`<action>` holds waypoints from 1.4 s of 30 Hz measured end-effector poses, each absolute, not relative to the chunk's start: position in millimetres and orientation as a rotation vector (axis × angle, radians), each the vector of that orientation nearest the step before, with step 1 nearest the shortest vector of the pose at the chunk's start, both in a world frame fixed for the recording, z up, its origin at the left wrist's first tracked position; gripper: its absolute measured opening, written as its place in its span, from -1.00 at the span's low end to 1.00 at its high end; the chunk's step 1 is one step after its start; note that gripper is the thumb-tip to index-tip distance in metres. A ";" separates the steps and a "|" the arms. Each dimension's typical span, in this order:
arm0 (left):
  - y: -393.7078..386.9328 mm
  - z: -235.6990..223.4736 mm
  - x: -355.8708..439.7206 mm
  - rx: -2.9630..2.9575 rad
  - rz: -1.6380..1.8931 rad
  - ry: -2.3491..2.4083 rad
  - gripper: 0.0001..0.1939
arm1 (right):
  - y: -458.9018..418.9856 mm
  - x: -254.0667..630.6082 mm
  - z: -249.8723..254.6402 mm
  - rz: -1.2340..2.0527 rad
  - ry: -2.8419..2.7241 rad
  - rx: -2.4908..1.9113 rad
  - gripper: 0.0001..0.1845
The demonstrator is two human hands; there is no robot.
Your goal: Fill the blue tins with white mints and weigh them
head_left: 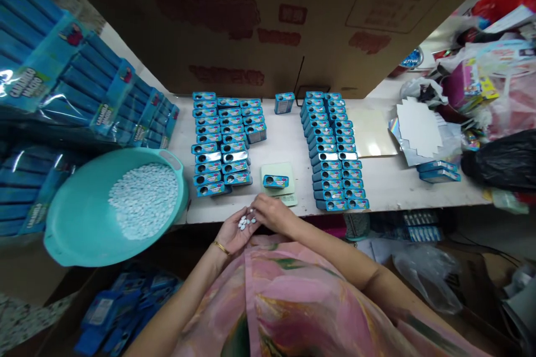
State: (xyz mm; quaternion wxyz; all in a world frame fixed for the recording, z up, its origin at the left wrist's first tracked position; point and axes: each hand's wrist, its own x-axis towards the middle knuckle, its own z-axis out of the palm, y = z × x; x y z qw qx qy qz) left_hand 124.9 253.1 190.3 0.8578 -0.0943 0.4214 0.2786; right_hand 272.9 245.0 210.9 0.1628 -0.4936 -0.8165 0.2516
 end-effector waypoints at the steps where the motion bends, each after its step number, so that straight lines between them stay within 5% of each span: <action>1: 255.0 189.8 126.2 -0.180 0.590 0.884 -0.76 | 251.0 280.2 212.3 0.708 -2.285 -1.456 -0.87; 10: 255.1 191.1 124.0 -0.176 0.605 0.939 -0.77 | 287.7 305.5 216.2 0.514 -2.460 -1.908 -0.79; 25: 236.6 179.8 83.6 -0.243 0.715 1.026 -0.74 | 258.2 361.6 213.2 0.399 -1.729 -1.788 -0.84; 42: 240.4 177.5 85.4 -0.273 0.744 1.022 -0.78 | 255.2 338.9 205.3 0.427 -2.088 -1.890 -0.75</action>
